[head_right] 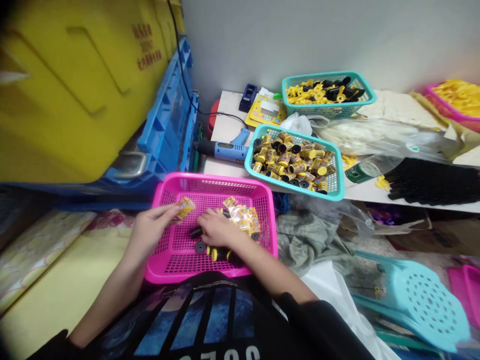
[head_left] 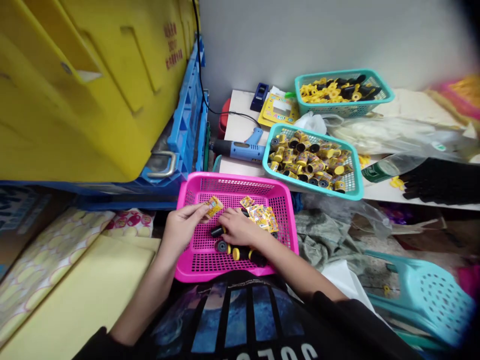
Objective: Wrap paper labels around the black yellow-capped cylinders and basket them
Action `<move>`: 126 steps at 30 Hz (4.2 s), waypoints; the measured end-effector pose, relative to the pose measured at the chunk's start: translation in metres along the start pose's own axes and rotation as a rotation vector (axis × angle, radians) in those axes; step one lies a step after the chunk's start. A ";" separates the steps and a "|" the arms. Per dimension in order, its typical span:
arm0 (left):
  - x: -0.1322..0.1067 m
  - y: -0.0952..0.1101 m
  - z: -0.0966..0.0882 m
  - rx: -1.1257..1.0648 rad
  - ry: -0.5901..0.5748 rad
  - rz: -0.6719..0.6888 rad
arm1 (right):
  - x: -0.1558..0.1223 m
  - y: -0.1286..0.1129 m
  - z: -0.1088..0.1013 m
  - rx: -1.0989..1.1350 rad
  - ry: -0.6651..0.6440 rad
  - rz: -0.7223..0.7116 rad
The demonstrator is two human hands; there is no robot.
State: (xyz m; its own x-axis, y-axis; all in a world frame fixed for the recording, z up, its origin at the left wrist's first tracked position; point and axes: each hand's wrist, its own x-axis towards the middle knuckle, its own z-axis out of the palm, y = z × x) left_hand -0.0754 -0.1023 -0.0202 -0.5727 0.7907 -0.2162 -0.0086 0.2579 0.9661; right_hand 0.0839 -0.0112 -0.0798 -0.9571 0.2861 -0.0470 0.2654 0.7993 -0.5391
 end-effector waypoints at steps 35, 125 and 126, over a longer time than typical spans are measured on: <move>-0.005 0.009 -0.005 0.148 -0.166 0.262 | -0.016 0.000 -0.060 1.110 0.410 0.150; -0.003 0.016 0.019 0.508 -0.468 0.338 | -0.067 0.055 -0.073 0.004 0.241 0.574; -0.002 0.021 0.022 0.539 -0.491 0.384 | -0.066 0.049 -0.079 0.016 0.266 0.477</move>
State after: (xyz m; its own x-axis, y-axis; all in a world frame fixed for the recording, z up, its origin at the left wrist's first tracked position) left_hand -0.0565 -0.0867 -0.0028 -0.0309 0.9986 -0.0423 0.5810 0.0524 0.8122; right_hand 0.1687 0.0507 -0.0365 -0.6676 0.7406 -0.0766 0.6594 0.5403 -0.5227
